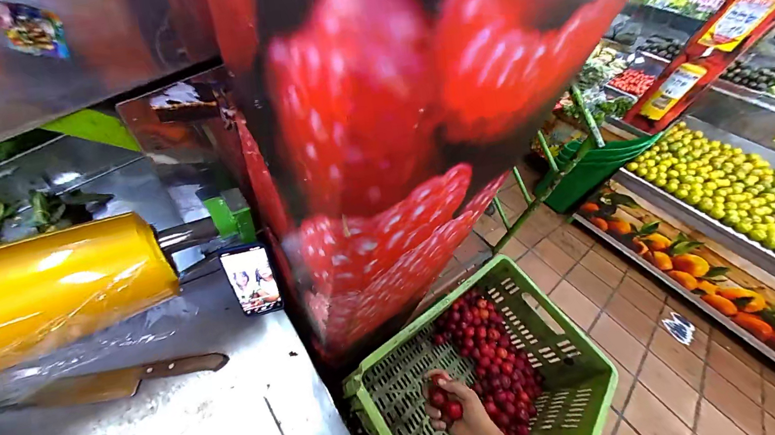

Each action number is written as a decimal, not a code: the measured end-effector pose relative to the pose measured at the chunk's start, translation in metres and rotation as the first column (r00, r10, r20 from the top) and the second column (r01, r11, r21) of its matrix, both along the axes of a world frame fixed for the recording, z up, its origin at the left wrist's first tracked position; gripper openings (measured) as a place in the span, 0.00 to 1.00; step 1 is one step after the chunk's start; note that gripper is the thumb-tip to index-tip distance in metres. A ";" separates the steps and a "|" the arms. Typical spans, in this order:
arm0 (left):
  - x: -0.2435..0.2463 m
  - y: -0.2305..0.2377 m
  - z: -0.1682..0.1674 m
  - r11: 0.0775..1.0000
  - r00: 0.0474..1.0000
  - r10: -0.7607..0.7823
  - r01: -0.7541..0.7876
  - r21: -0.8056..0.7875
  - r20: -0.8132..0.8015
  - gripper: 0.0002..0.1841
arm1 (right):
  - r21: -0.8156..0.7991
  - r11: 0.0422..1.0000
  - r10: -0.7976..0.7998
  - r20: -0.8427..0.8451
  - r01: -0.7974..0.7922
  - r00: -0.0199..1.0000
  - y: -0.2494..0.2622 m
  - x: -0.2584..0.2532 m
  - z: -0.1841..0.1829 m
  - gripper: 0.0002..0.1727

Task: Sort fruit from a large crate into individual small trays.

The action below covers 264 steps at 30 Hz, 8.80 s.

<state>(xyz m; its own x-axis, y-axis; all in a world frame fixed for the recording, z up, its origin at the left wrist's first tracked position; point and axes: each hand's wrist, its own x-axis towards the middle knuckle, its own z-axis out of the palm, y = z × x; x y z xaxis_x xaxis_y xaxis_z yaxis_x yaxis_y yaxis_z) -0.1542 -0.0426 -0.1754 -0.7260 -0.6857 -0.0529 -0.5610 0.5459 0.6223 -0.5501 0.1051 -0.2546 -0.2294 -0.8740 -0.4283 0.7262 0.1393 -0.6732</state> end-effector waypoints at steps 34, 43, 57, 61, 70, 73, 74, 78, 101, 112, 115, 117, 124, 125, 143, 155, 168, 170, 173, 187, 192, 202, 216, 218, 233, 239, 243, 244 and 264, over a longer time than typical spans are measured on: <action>0.042 -0.053 -0.021 0.959 0.959 0.281 -0.282 0.021 0.015 0.13 | 0.666 0.575 0.518 -0.746 -0.475 -0.418 -0.196 0.215 0.086 0.18; 0.028 -0.044 -0.020 0.955 0.958 0.282 -0.276 0.105 -0.047 0.12 | 0.613 0.574 0.437 -0.790 -0.543 -0.430 -0.211 0.193 0.084 0.14; 0.032 -0.045 -0.019 0.768 0.777 0.611 -0.535 0.352 -0.152 0.17 | 0.521 0.441 0.429 -0.837 -0.731 -0.338 -0.255 0.235 0.084 0.23; 0.030 -0.049 -0.020 0.827 0.850 0.525 -0.498 0.261 -0.044 0.17 | 0.600 0.428 0.596 -0.749 -0.675 -0.288 -0.258 0.232 0.094 0.36; 0.019 -0.045 -0.019 0.837 0.847 0.532 -0.523 0.160 -0.014 0.21 | 0.565 0.388 0.506 -0.791 -0.728 -0.345 -0.253 0.217 0.090 0.20; 0.022 -0.044 -0.024 0.850 0.855 0.513 -0.493 0.187 -0.080 0.18 | 0.579 0.374 0.560 -0.764 -0.725 -0.321 -0.252 0.213 0.095 0.17; 0.023 -0.044 -0.026 0.849 0.852 0.516 -0.495 0.183 -0.086 0.18 | 0.584 0.367 0.570 -0.756 -0.724 -0.321 -0.254 0.211 0.098 0.16; 0.022 -0.044 -0.031 0.863 0.861 0.500 -0.487 0.131 -0.093 0.20 | 0.570 0.376 0.621 -0.740 -0.731 -0.258 -0.261 0.206 0.101 0.17; 0.022 -0.036 -0.014 0.872 0.882 0.471 -0.471 -0.133 -0.031 0.18 | -0.044 0.997 -0.046 -0.999 0.070 0.026 -0.062 0.029 0.047 0.13; 0.026 -0.005 -0.019 0.875 0.884 0.449 -0.465 -0.138 -0.134 0.15 | 0.786 0.290 0.948 -0.312 0.547 -0.054 0.102 -0.040 -0.099 0.45; 0.034 0.009 -0.020 0.878 0.879 0.444 -0.465 -0.111 -0.172 0.13 | 0.728 0.274 0.942 -0.336 0.629 -0.020 0.102 -0.055 -0.102 0.49; 0.041 0.016 -0.021 0.879 0.878 0.441 -0.465 -0.108 -0.188 0.13 | 0.722 0.234 0.945 -0.326 0.652 0.022 0.104 -0.066 -0.109 0.54; 0.055 0.030 -0.017 0.852 0.844 0.488 -0.516 -0.087 -0.223 0.12 | 0.731 0.212 0.944 -0.324 0.648 0.057 0.103 -0.094 -0.115 0.53; 0.055 0.030 -0.016 0.854 0.845 0.486 -0.513 -0.083 -0.223 0.12 | 0.736 0.218 0.939 -0.337 0.640 0.067 0.104 -0.097 -0.115 0.53; 0.045 0.029 -0.010 0.852 0.818 0.475 -0.520 -0.060 -0.325 0.11 | 0.665 0.179 0.837 -0.491 0.725 0.242 0.082 -0.030 -0.101 0.35; 0.050 0.029 -0.016 0.842 0.763 0.498 -0.539 0.018 -0.412 0.11 | 0.750 0.424 0.694 -0.629 0.508 0.349 0.078 -0.046 -0.067 0.23; 0.057 0.014 -0.022 0.819 0.732 0.572 -0.531 0.216 -0.370 0.11 | 0.227 0.740 0.667 -0.373 -0.633 0.645 -0.052 0.088 0.122 0.20; 0.053 0.006 -0.023 0.848 0.793 0.529 -0.507 0.155 -0.302 0.12 | 0.374 0.571 0.776 -0.537 -0.730 0.332 -0.097 0.123 0.136 0.18; 0.044 -0.005 -0.021 0.863 0.836 0.505 -0.494 0.107 -0.212 0.14 | 0.595 0.500 0.589 -0.766 -0.629 -0.256 -0.169 0.175 0.132 0.18; 0.045 -0.016 -0.028 0.879 0.850 0.468 -0.476 0.029 -0.244 0.17 | 0.622 0.463 0.519 -0.768 -0.632 -0.376 -0.264 0.206 0.113 0.20; 0.061 -0.006 -0.027 0.844 0.791 0.521 -0.534 0.053 -0.321 0.15 | 0.571 0.633 0.483 -0.819 -0.523 -0.310 -0.218 0.187 0.109 0.23; 0.081 0.029 -0.030 0.880 0.823 0.470 -0.466 0.094 -0.317 0.12 | 0.612 0.725 0.504 -0.785 -0.317 -0.361 -0.119 0.187 0.092 0.16; 0.070 0.047 -0.033 0.908 0.895 0.409 -0.380 0.177 -0.179 0.12 | 0.438 0.786 0.499 -0.866 -0.436 0.028 -0.066 0.200 0.083 0.18; 0.066 0.045 -0.038 0.907 0.888 0.418 -0.394 0.153 -0.192 0.11 | 0.470 0.741 0.555 -0.831 -0.479 0.043 -0.064 0.196 0.076 0.19; 0.065 0.035 -0.023 0.965 0.960 0.262 -0.260 0.028 -0.102 0.21 | 0.465 0.764 0.539 -0.841 -0.447 0.047 -0.054 0.201 0.074 0.19; 0.063 0.037 -0.027 0.984 0.984 0.176 -0.175 0.027 -0.037 0.25 | 0.346 0.773 0.334 -0.935 -0.532 -0.123 -0.065 0.220 0.104 0.17; 0.067 0.039 -0.026 0.983 0.986 0.167 -0.166 -0.083 0.006 0.23 | 0.315 0.700 0.195 -0.948 -0.641 -0.254 -0.077 0.244 0.085 0.15; 0.068 0.040 -0.023 0.979 0.984 0.178 -0.175 -0.105 0.026 0.23 | 0.309 0.688 0.170 -0.948 -0.656 -0.268 -0.079 0.247 0.078 0.15; 0.055 0.031 -0.021 0.966 0.938 0.148 -0.205 -0.156 -0.315 0.18 | 0.846 0.405 0.833 -0.497 0.345 0.241 0.098 -0.085 -0.065 0.41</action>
<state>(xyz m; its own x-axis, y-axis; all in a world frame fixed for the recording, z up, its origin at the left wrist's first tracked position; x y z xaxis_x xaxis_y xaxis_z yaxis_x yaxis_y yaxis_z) -0.0994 -0.0112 -0.1964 -0.5552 -0.7810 0.2859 -0.4625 0.5756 0.6743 -0.6349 0.2027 -0.3191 -0.7456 -0.3845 -0.5443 -0.3874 0.9146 -0.1154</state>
